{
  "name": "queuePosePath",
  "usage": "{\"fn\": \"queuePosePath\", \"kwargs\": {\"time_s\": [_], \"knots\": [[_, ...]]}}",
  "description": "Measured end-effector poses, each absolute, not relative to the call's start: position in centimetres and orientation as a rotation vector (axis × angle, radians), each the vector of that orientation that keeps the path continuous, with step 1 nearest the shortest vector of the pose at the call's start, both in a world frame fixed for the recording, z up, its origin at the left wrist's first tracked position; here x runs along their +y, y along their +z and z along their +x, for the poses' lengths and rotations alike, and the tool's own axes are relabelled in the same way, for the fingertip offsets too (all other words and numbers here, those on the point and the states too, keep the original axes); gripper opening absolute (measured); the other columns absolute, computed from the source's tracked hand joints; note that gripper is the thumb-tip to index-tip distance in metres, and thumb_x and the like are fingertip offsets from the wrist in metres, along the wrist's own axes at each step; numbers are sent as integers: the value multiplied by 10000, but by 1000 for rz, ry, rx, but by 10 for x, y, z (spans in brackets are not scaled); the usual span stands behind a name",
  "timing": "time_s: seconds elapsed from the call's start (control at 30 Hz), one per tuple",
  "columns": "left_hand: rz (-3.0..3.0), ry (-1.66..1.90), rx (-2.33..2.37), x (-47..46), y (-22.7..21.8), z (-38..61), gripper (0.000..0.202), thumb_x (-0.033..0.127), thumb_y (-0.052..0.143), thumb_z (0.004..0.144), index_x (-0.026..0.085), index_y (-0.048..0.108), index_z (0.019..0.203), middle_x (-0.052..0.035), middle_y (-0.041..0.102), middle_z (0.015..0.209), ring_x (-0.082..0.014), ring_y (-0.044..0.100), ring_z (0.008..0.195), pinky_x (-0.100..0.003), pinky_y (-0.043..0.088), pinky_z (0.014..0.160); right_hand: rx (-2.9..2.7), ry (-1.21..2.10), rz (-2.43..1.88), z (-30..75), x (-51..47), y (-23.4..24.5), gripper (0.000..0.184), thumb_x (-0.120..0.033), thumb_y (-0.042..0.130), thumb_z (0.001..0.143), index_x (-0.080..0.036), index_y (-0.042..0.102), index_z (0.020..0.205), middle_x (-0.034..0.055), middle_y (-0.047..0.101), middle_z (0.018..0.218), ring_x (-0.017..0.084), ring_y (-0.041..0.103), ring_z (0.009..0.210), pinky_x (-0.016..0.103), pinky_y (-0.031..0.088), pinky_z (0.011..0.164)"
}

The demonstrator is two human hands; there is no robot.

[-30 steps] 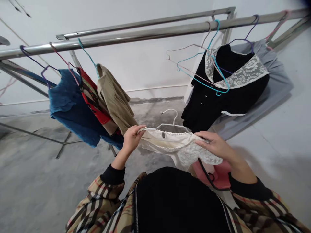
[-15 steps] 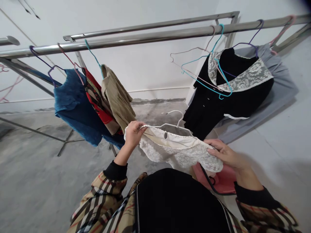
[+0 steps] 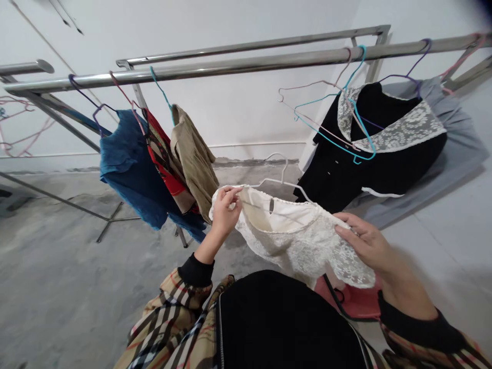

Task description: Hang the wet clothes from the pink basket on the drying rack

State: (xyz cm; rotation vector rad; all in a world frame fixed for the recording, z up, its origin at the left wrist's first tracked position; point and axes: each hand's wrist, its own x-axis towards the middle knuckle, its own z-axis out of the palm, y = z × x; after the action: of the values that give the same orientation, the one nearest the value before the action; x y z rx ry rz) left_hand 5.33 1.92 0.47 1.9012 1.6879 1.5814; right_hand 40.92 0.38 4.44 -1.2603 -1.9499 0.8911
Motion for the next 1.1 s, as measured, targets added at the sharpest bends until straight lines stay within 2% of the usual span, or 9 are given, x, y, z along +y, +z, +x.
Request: {"fn": "queuePosePath", "kwargs": {"time_s": [0.17, 0.33, 0.47, 0.57, 0.67, 0.77, 0.87, 0.97, 1.1], "knots": [[1928, 1486, 1641, -3, -8, 60, 314, 184, 583, 843, 221, 629, 1151, -96, 559, 1142, -171, 591, 955, -322, 524, 824, -1811, 705, -1213, 382, 29, 66, 278, -445, 541, 898, -270, 647, 1086, 58, 704, 916, 227, 658, 763, 336, 531, 637], [1796, 1440, 1690, -31, -36, 58, 325, 197, 579, 848, 235, 617, 1169, -87, 584, 1093, -148, 600, 826, -300, 530, 753, -1743, 369, -1093, 334, 70, 101, 273, -413, 509, 910, -239, 631, 1080, 79, 688, 924, 240, 648, 827, 385, 536, 753], [1696, 1418, 1690, -49, -52, 55, 328, 212, 567, 863, 243, 608, 1186, -91, 585, 1108, -141, 613, 795, -311, 543, 752, -1728, 207, -1024, 282, 121, 128, 286, -367, 467, 912, -195, 620, 1081, 108, 673, 994, 248, 634, 904, 399, 520, 817], [1659, 1419, 1700, -60, -56, 50, 325, 217, 555, 872, 237, 606, 1192, -96, 591, 1091, -139, 616, 774, -314, 547, 741, -1731, 195, -1004, 239, 155, 135, 307, -352, 420, 920, -178, 616, 1080, 125, 663, 987, 261, 617, 917, 427, 501, 834], [1629, 1434, 1714, -69, -61, 43, 313, 221, 545, 876, 238, 611, 1181, -99, 600, 1083, -134, 610, 745, -307, 550, 716, -1788, 248, -1026, 200, 174, 130, 317, -353, 392, 918, -181, 619, 1056, 128, 654, 903, 268, 603, 858, 430, 491, 780], [1592, 1431, 1740, -78, -67, 36, 300, 230, 543, 875, 241, 621, 1165, -102, 608, 1076, -134, 608, 727, -305, 555, 701, -1827, 295, -1087, 170, 179, 119, 270, -310, 409, 893, -180, 629, 982, 118, 626, 808, 261, 582, 805, 414, 475, 734], [1555, 1426, 1763, -85, -71, 34, 287, 236, 550, 869, 235, 633, 1144, -104, 613, 1068, -137, 617, 719, -305, 560, 692, -1858, 308, -1109, 154, 178, 112, 235, -249, 409, 874, -176, 625, 930, 111, 600, 792, 248, 569, 792, 414, 468, 751], [1551, 1418, 1762, -88, -70, 33, 283, 228, 556, 860, 222, 643, 1129, -106, 622, 1049, -139, 620, 712, -304, 560, 685, -1937, 332, -1054, 152, 172, 108, 245, -257, 408, 889, -170, 617, 982, 113, 597, 850, 249, 573, 837, 428, 473, 807], [1558, 1403, 1760, -88, -68, 30, 271, 235, 557, 863, 212, 651, 1116, -109, 630, 1049, -135, 619, 696, -304, 556, 682, -1998, 351, -932, 175, 149, 98, 369, -396, 438, 921, -187, 572, 1194, 123, 600, 1020, 237, 583, 887, 415, 502, 831]]}}
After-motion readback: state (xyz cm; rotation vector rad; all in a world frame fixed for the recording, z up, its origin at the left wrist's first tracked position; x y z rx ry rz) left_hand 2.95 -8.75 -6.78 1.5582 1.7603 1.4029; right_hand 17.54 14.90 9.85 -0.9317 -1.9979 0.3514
